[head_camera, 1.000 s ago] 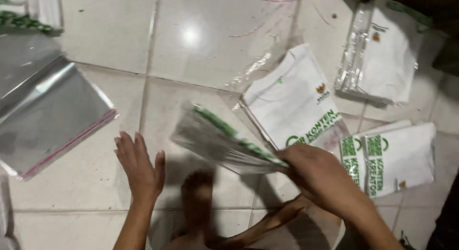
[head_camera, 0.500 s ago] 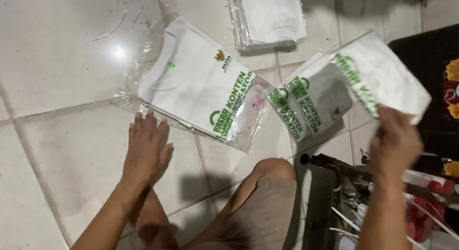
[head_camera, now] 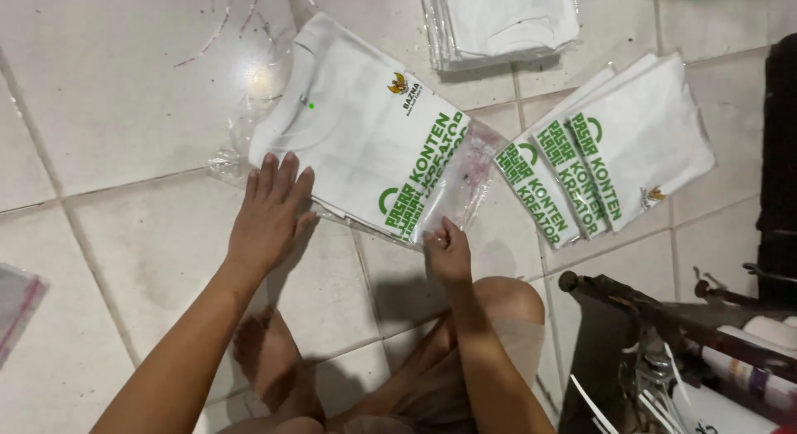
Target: Folding white t-shirts and placing them into clear plastic adhesive bags for packaging.
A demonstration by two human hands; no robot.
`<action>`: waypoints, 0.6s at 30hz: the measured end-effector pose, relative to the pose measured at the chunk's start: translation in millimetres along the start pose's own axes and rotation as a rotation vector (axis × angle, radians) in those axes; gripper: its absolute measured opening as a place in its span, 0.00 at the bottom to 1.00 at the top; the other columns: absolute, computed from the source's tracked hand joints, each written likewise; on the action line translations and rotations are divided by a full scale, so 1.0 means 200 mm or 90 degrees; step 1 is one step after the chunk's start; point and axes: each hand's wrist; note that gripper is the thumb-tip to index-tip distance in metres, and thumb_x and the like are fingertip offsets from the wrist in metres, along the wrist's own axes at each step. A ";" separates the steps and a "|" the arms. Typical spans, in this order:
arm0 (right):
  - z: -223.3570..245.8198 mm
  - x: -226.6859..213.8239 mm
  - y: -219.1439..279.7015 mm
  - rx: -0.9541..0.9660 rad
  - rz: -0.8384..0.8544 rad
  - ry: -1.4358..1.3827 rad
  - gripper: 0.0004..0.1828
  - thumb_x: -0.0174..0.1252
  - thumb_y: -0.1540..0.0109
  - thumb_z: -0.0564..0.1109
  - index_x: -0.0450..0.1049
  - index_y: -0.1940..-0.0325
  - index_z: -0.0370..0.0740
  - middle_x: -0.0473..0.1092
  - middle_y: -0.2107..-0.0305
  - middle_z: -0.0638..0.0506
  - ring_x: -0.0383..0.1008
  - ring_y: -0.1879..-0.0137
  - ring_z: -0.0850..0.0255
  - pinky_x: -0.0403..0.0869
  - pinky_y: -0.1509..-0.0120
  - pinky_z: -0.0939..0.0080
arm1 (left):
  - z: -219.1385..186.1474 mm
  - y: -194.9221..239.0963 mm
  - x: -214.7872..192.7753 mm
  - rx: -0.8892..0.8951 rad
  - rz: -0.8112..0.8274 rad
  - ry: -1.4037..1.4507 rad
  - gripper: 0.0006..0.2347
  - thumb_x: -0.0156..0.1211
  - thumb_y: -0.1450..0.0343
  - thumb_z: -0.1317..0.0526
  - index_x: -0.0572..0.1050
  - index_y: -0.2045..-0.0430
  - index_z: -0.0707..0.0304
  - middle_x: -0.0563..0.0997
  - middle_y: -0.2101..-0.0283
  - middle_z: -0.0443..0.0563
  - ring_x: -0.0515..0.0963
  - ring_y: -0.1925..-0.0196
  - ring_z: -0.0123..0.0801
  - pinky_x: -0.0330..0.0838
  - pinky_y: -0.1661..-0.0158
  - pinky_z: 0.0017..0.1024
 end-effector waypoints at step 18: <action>0.46 0.11 -0.04 0.129 0.081 -0.160 0.18 0.70 0.39 0.50 0.72 0.56 0.38 0.67 0.77 0.50 0.73 0.76 0.61 0.71 0.79 0.67 | -0.01 -0.09 -0.06 -0.058 -0.043 0.010 0.27 0.54 0.28 0.44 0.65 0.34 0.51 0.59 0.27 0.58 0.53 0.24 0.49 0.49 0.32 0.53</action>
Point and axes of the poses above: each hand's wrist, its own y-axis away from the middle knuckle, its own x-axis out of the palm, z = x × y
